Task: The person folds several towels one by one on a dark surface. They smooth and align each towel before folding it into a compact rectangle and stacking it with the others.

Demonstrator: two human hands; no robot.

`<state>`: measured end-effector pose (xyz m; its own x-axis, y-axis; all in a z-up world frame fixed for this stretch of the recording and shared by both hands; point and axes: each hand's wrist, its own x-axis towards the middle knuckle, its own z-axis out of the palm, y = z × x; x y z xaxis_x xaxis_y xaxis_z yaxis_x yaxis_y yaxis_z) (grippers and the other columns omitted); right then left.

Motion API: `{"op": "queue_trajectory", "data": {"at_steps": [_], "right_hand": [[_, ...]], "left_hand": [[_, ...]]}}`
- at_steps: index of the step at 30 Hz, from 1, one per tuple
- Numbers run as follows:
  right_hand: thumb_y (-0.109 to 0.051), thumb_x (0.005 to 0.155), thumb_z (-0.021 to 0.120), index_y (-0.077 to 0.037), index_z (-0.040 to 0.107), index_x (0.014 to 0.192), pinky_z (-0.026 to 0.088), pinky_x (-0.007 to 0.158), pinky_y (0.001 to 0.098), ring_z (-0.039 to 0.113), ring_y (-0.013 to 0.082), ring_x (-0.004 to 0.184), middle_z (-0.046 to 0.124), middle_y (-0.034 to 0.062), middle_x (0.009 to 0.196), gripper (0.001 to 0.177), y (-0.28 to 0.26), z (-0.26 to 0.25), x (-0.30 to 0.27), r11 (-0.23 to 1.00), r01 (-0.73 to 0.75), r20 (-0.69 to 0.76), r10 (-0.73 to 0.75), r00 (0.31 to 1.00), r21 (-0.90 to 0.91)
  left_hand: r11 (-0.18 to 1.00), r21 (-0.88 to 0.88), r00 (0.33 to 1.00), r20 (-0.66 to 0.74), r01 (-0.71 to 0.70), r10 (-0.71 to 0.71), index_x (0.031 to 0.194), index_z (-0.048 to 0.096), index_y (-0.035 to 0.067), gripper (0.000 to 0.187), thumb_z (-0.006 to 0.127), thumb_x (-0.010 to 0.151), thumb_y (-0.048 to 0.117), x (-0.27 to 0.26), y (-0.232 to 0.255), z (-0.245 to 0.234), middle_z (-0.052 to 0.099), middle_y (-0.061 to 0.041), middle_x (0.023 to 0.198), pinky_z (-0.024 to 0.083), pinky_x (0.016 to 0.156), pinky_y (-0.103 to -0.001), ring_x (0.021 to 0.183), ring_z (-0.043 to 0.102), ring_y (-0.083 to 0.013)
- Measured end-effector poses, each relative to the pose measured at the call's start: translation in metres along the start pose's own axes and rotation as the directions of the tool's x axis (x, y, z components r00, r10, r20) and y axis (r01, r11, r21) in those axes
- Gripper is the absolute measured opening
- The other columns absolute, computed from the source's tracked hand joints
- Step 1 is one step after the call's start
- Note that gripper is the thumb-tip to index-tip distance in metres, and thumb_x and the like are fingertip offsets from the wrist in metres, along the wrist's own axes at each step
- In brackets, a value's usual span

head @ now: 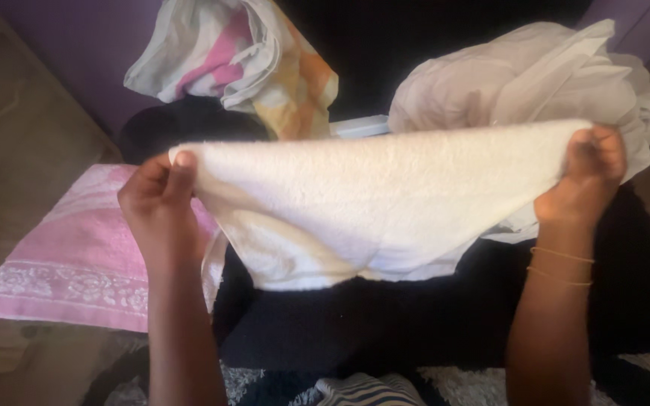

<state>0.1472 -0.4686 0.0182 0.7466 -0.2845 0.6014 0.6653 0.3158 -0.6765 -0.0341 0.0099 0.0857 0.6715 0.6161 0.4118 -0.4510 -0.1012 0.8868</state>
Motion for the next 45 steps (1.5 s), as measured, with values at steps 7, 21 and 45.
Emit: {"op": "queue_trajectory", "data": {"at_steps": [7,21,45], "right_hand": [[-0.034,0.085,0.099,-0.013,0.063,0.114,0.054,0.083,0.0260,0.054,0.0075,0.082,0.059,-0.0065,0.093,0.051,-0.030,0.025,0.026,0.971,0.167,-0.023,-0.173,0.985,-0.171],[-0.010,0.092,0.084,-0.006,0.069,0.115,0.051,0.087,0.0212,0.060,0.0052,0.087,0.071,-0.0006,0.106,0.029,-0.040,0.016,0.018,0.987,0.128,0.036,-0.125,0.991,-0.095],[-0.002,0.106,0.063,-0.006,0.065,0.114,0.053,0.080,0.0231,0.065,0.0122,0.091,0.067,0.0055,0.103,0.010,-0.046,-0.031,-0.004,0.971,0.179,0.085,-0.167,0.982,-0.158]], "left_hand": [[0.994,0.048,0.995,0.016,-0.099,0.099,0.107,0.066,-0.003,0.015,0.076,0.099,0.005,0.029,0.007,0.010,0.071,-0.001,0.088,0.048,0.063,-0.020,0.072,0.062,-0.0049],[0.842,0.504,0.967,0.244,-0.194,0.077,0.121,0.073,0.005,0.033,0.080,0.088,0.001,0.030,0.024,0.015,0.058,-0.011,0.079,0.043,0.061,-0.029,0.067,0.051,-0.0169],[0.985,-0.083,0.949,0.268,-0.152,0.169,0.108,0.064,0.001,0.013,0.070,0.104,0.011,0.017,-0.001,-0.006,0.066,-0.002,0.093,0.048,0.071,-0.023,0.080,0.059,-0.0075]]}}
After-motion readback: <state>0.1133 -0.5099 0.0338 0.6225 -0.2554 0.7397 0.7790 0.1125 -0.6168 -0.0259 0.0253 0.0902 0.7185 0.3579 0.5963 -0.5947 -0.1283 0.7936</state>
